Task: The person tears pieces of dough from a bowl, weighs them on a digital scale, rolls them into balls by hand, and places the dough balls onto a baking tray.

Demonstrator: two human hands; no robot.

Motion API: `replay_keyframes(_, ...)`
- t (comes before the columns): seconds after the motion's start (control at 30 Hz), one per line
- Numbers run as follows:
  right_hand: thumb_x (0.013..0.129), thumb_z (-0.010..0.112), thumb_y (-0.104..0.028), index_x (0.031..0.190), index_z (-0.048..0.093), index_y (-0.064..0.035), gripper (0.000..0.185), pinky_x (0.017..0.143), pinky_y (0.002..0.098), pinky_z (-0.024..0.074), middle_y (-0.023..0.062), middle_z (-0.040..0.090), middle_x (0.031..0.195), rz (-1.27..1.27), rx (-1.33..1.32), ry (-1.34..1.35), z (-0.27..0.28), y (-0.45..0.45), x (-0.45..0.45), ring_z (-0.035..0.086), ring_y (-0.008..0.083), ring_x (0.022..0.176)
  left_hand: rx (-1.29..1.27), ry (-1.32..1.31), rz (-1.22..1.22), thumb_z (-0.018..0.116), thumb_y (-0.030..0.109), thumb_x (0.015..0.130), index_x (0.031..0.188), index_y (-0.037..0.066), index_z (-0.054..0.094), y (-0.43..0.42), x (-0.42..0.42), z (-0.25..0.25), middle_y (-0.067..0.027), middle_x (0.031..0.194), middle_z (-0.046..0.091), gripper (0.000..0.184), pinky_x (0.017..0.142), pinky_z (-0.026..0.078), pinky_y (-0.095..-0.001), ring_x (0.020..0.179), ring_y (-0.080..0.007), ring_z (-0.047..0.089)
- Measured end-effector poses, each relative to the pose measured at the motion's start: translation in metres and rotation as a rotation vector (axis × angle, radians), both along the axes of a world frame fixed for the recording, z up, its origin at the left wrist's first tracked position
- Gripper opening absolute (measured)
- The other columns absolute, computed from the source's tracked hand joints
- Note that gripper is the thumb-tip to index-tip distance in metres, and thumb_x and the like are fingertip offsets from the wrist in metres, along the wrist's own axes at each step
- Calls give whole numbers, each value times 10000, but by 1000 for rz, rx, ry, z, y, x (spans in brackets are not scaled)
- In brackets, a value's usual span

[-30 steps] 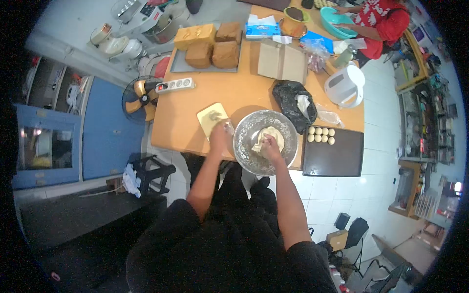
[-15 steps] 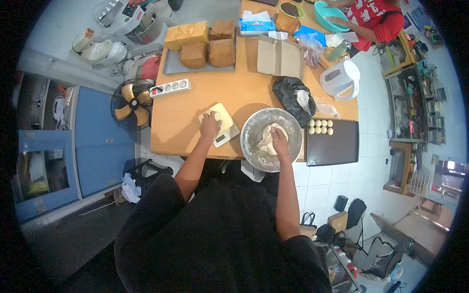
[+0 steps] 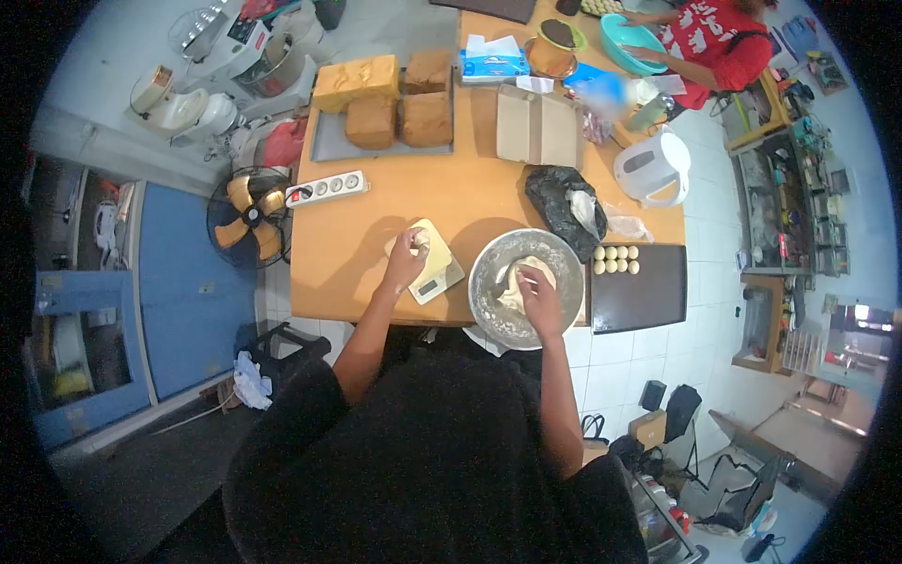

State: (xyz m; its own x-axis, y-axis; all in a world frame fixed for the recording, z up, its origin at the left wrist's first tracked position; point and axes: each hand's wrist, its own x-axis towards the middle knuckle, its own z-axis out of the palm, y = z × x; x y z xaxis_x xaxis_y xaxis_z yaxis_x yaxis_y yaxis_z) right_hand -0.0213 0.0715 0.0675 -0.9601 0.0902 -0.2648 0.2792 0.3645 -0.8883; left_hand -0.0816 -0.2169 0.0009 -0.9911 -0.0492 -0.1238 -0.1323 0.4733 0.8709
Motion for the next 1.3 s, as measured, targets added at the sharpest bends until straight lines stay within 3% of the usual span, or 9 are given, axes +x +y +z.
replay_keyframes(0.33, 896, 626, -206, 1118, 620, 5, 307, 716, 242, 469, 44, 641, 952, -23, -275, 56, -19, -35, 1, 593, 104, 813, 326, -96, -169, 631, 232, 885, 1164, 29, 533, 77, 46, 46, -103, 1006, 599, 359, 798, 481, -328, 917, -167, 566)
replay_keyframes(0.47, 856, 678, -212, 934, 675, 6, 232, 590, 234, 444, 48, 640, 724, 52, 48, 45, -40, -28, 14, 561, 71, 672, 108, -50, -211, 580, 120, 841, 1011, 18, 575, 114, 73, 15, -228, 934, 610, 198, 773, 480, -441, 881, -388, 600)
replay_keyframes(0.53, 845, 686, -201, 904, 681, 11, 220, 555, 253, 461, 58, 657, 697, -42, -184, 46, -37, -25, 20, 577, 96, 599, -9, 63, -247, 554, 113, 836, 960, 25, 604, 126, 80, 23, -246, 903, 615, 160, 747, 477, -461, 861, -413, 596)
replay_keyframes(0.67, 828, 654, -141, 845, 715, -28, 130, 606, 289, 503, 105, 686, 718, -29, -13, 173, -52, -1, 22, 640, 131, 634, -343, 66, -344, 600, 159, 807, 992, 75, 640, 154, 79, 74, -247, 981, 615, 208, 804, 470, -472, 958, -436, 565)
replay_keyframes(0.73, 827, 655, -140, 843, 704, -10, 139, 599, 283, 499, 101, 673, 690, -84, -74, 171, -37, 10, 17, 635, 135, 625, -308, 9, -295, 604, 172, 795, 1047, 94, 647, 164, 71, 35, -244, 1031, 618, 268, 838, 466, -464, 994, -424, 572)
replay_keyframes(0.93, 850, 631, -137, 812, 663, 16, 161, 574, 285, 483, 110, 644, 656, -20, -43, 313, -40, 45, 30, 620, 135, 599, -113, -169, -386, 546, 235, 833, 1138, 36, 599, 189, 80, 57, -263, 1044, 618, 368, 878, 455, -430, 1005, -398, 590)
replay_keyframes(1.17, 831, 612, -156, 832, 648, 3, 163, 676, 431, 482, 214, 627, 805, 5, 112, 339, -29, 64, 37, 621, 376, 758, -78, -170, -339, 467, 270, 870, 1111, 23, 587, 213, 99, 48, -252, 1057, 613, 365, 854, 459, -415, 1009, -394, 585)
replay_keyframes(1.23, 833, 603, -157, 830, 641, 2, 163, 689, 445, 475, 218, 621, 810, 12, 151, 335, -24, 69, 29, 611, 386, 773, -95, -190, -288, 436, 272, 893, 1080, 8, 582, 220, 102, 73, -242, 1067, 608, 354, 866, 448, -411, 1029, -382, 577)
replay_keyframes(1.3, 835, 594, -158, 828, 635, 0, 164, 702, 460, 467, 222, 616, 815, 26, 189, 311, -31, 70, 31, 602, 395, 788, -117, -17, -314, 429, 271, 902, 1078, 2, 581, 215, 102, 33, -238, 1064, 609, 356, 877, 441, -409, 1041, -378, 573)
